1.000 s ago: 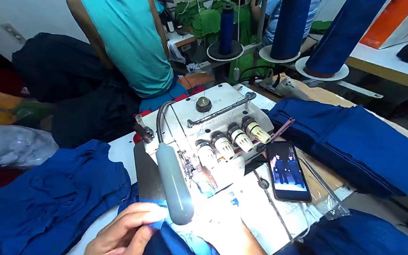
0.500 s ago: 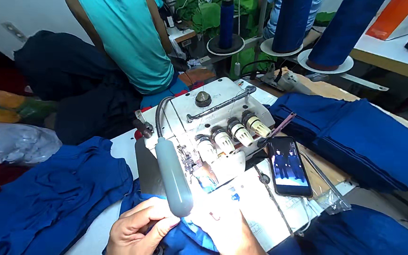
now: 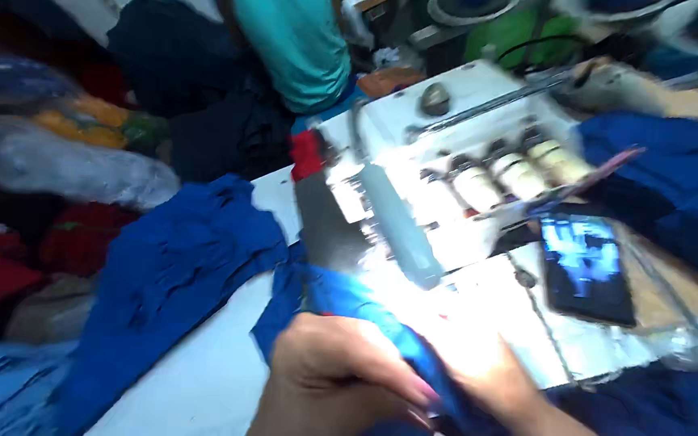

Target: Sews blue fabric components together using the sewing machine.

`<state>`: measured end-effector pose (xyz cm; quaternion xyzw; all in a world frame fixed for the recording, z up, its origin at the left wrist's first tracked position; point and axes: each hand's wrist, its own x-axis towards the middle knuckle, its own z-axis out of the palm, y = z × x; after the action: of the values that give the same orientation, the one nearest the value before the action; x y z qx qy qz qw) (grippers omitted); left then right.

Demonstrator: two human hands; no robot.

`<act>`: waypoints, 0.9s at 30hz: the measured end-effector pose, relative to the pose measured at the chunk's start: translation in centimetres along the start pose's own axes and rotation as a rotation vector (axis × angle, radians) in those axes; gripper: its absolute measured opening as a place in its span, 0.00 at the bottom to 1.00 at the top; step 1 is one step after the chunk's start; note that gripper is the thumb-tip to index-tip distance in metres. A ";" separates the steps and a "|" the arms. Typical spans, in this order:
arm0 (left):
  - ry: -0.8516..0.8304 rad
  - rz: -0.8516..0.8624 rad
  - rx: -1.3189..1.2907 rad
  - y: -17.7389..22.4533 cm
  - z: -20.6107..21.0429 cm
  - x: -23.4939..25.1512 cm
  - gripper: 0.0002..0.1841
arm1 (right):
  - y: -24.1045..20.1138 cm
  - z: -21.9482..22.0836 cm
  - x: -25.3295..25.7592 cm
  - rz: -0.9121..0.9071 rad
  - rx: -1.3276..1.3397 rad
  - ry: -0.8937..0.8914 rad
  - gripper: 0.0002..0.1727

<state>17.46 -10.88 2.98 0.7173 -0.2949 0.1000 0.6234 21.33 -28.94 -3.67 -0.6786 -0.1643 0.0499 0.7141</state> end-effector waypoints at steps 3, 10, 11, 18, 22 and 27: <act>0.013 -0.064 0.134 0.6 0.8 -0.1 0.07 | 0.8 -0.3 -0.2 0.072 0.029 -0.002 0.07; 0.244 -0.294 0.430 -2.1 0.9 -0.8 0.03 | 1.7 -0.1 -0.4 0.102 0.135 -0.027 0.07; 0.249 -0.294 0.432 -2.2 0.9 -0.8 0.03 | 1.6 -0.2 -0.4 0.104 0.137 -0.030 0.07; 0.172 -0.244 0.536 -2.3 0.0 -0.9 0.02 | 1.4 -0.2 -0.4 0.018 0.040 -0.060 0.09; 0.056 -0.174 0.570 -2.3 -1.2 -0.9 0.08 | -0.2 0.3 -0.3 -0.147 -0.063 -0.061 0.09; -0.169 -0.180 0.376 -2.0 -3.8 -0.1 0.09 | -1.1 0.3 0.7 -0.286 -0.065 -0.122 0.08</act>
<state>19.33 -7.18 2.09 0.8502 -0.2570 0.0369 0.4580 21.71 -28.51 -2.44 -0.6667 -0.3037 -0.0165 0.6804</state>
